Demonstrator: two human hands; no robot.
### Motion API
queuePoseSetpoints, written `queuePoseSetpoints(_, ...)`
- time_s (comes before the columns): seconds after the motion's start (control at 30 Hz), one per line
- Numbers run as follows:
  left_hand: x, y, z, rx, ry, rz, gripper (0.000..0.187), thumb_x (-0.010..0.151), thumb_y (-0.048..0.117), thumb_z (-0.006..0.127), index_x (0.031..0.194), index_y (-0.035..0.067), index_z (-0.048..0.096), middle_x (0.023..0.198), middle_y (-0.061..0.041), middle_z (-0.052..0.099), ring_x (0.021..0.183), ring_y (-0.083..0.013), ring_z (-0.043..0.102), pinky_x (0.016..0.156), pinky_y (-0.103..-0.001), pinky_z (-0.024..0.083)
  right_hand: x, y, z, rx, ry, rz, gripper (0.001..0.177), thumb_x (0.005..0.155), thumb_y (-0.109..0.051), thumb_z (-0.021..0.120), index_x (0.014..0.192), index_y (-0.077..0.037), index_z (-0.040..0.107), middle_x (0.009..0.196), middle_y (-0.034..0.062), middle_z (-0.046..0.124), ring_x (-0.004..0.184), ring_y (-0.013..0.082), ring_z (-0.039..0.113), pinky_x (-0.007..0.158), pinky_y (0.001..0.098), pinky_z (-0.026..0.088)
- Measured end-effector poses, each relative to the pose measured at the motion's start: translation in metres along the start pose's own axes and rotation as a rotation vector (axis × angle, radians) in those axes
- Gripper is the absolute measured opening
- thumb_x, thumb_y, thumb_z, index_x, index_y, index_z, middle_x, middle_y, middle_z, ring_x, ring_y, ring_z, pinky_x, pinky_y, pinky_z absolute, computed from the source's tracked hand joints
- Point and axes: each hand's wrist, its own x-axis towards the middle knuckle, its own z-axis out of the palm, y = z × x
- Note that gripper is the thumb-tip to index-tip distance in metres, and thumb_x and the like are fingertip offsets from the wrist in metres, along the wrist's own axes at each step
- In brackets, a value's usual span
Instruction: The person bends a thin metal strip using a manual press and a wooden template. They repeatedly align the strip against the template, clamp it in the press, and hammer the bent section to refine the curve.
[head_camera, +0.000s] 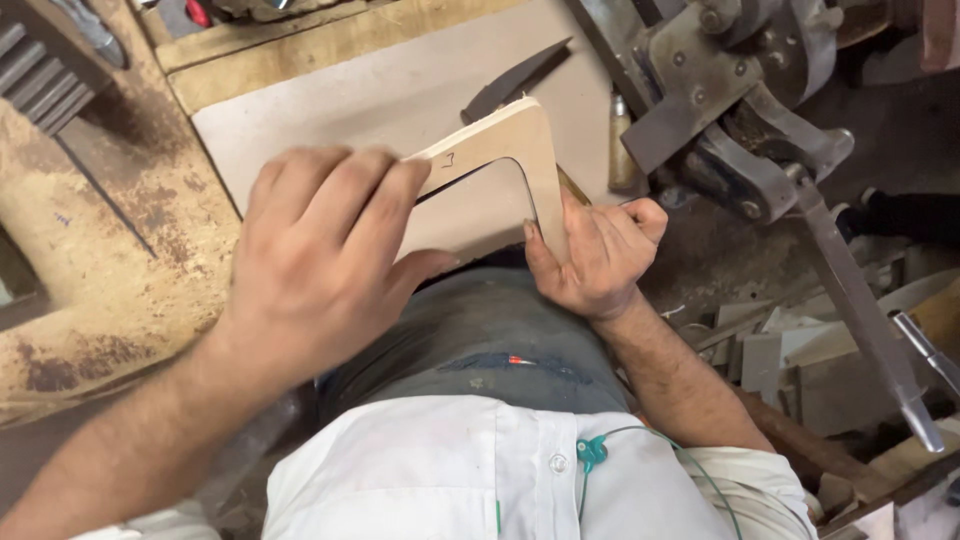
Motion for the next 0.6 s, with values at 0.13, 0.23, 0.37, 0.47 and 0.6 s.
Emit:
queuePoseSetpoints(0.13, 0.001, -0.017, 0.021, 0.184, -0.064, 0.082, 0.051, 0.072, 0.029, 0.079, 0.108, -0.005, 0.068, 0.090, -0.011, 0.065, 0.084, -0.0241, 0.062, 0.077, -0.038, 0.051, -0.001, -0.005, 0.008, 0.025, -0.005, -0.048, 0.037, 0.098, -0.028, 0.075, 0.111, 0.007, 0.071, 0.071, 0.0048, 0.064, 0.063, 0.0196, 0.060, 0.080, 0.0388, 0.034)
queuePoseSetpoints(0.23, -0.008, -0.026, 0.033, 0.292, -0.152, 0.138, 0.028, 0.082, 0.016, 0.073, 0.103, -0.002, 0.069, 0.085, -0.007, 0.062, 0.080, -0.0207, 0.062, 0.074, -0.035, 0.051, 0.001, -0.005, 0.011, 0.047, -0.018, -0.080, 0.037, 0.100, -0.028, 0.074, 0.113, 0.007, 0.070, 0.076, 0.0060, 0.067, 0.065, 0.0205, 0.061, 0.082, 0.0382, 0.035)
queuePoseSetpoints(0.37, -0.015, -0.032, 0.037, 0.225, -0.143, 0.147, 0.017, 0.082, 0.012, 0.068, 0.093, 0.000, 0.067, 0.078, -0.006, 0.058, 0.075, -0.0207, 0.061, 0.070, -0.035, 0.050, -0.002, -0.005, 0.015, 0.062, -0.033, -0.091, 0.040, 0.099, -0.028, 0.075, 0.114, 0.009, 0.070, 0.074, 0.0057, 0.066, 0.064, 0.0202, 0.060, 0.081, 0.0386, 0.034)
queuePoseSetpoints(0.47, -0.016, -0.033, 0.038, 0.142, -0.117, 0.126, 0.013, 0.081, 0.009, 0.069, 0.091, 0.001, 0.066, 0.077, -0.007, 0.057, 0.074, -0.0220, 0.060, 0.071, -0.037, 0.050, -0.005, -0.004, 0.016, 0.067, -0.029, -0.095, 0.040, 0.098, -0.028, 0.075, 0.114, 0.009, 0.069, 0.073, 0.0053, 0.065, 0.064, 0.0196, 0.060, 0.081, 0.0387, 0.034)
queuePoseSetpoints(0.6, -0.016, -0.035, 0.043, 0.081, -0.104, 0.094, 0.015, 0.080, 0.006, 0.071, 0.093, 0.000, 0.065, 0.078, -0.007, 0.057, 0.075, -0.0224, 0.059, 0.073, -0.038, 0.051, -0.006, -0.003, 0.018, 0.079, -0.031, -0.090, 0.040, 0.097, -0.027, 0.076, 0.113, 0.009, 0.069, 0.072, 0.0053, 0.065, 0.064, 0.0202, 0.060, 0.081, 0.0388, 0.035)
